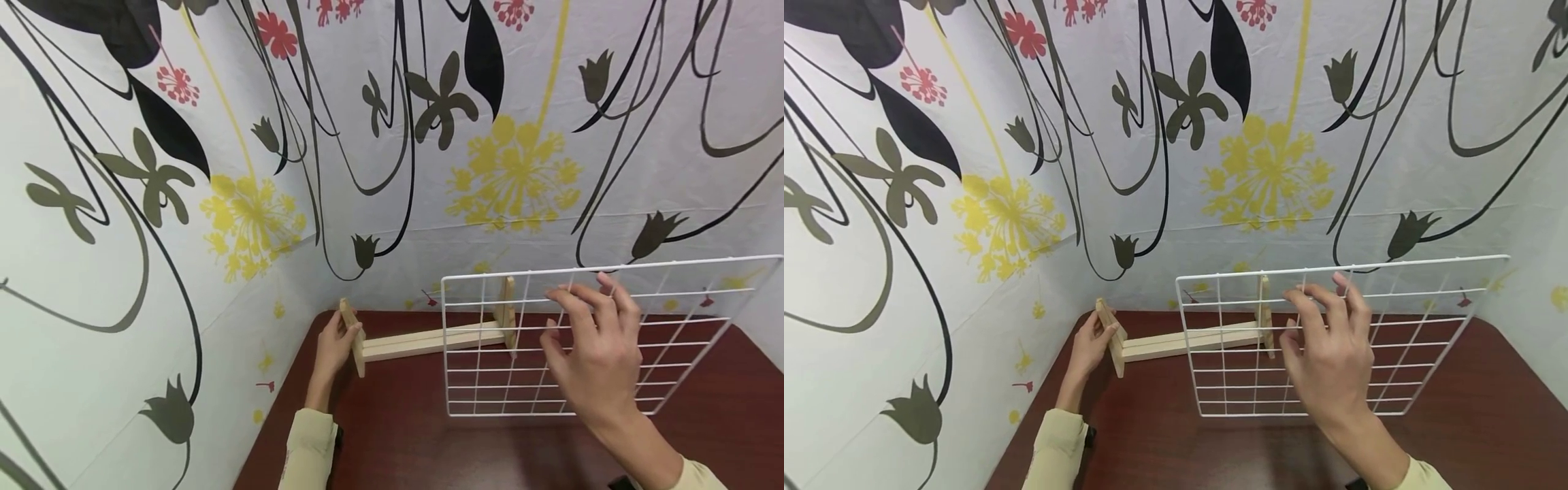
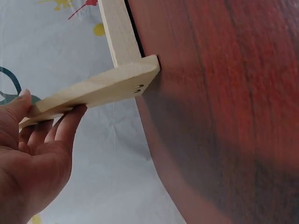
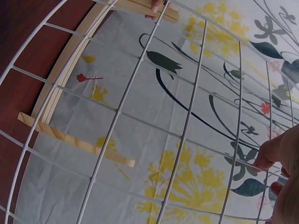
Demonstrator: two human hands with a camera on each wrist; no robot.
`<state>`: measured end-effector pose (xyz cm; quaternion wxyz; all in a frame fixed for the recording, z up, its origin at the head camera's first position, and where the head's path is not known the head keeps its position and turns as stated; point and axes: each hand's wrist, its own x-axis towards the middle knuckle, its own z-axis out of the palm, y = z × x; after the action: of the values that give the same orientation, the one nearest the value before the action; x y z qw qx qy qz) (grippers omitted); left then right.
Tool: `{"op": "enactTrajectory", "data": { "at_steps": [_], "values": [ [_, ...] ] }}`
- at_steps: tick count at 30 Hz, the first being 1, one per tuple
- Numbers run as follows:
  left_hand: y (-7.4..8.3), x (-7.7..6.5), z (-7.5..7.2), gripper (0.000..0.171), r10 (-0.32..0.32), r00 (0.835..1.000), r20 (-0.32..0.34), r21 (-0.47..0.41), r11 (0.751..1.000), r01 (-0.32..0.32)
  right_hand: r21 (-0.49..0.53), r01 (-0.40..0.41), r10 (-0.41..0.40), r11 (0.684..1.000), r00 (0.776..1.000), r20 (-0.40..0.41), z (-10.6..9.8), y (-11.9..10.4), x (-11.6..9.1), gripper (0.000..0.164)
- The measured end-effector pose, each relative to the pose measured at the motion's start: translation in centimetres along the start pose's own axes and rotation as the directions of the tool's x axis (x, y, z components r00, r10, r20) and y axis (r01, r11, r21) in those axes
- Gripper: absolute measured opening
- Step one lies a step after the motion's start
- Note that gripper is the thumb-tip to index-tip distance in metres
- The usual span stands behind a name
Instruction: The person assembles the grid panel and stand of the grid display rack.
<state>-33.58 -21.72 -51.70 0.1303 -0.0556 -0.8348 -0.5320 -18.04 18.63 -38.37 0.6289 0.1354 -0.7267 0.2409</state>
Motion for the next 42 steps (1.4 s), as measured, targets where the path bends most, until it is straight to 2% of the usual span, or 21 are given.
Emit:
{"op": "enactTrajectory", "data": {
  "at_steps": [5, 12, 27, 36, 42],
  "values": [
    [0.3, 0.4, 1.2, 0.042, 0.019, 0.999, 0.036, -0.019, 1.000, -0.018, 0.002, 0.001, -0.001, 1.000, 1.000, 0.002, -0.1, 0.3, -0.1, 0.030],
    [0.7, 0.7, 2.9, 0.046, 0.019, 0.997, 0.081, -0.039, 0.999, -0.016, 0.005, 0.013, -0.013, 1.000, 0.998, 0.067, -0.1, 1.0, -0.4, 0.032],
    [2.2, 1.3, 5.9, 0.048, 0.050, 0.990, 0.131, -0.050, 0.998, -0.044, 0.001, 0.014, -0.014, 1.000, 0.992, 0.122, -0.3, 1.8, -0.7, 0.043],
    [2.7, 1.2, 7.0, 0.046, 0.078, 0.987, 0.141, -0.069, 0.995, -0.069, -0.007, 0.007, -0.006, 1.000, 0.988, 0.153, -0.7, 2.3, -0.9, 0.043],
    [2.9, 1.4, 7.8, 0.047, 0.061, 0.985, 0.163, -0.058, 0.997, -0.052, -0.007, 0.010, -0.009, 1.000, 0.988, 0.157, -0.8, 2.4, -0.6, 0.043]
  ]
}}
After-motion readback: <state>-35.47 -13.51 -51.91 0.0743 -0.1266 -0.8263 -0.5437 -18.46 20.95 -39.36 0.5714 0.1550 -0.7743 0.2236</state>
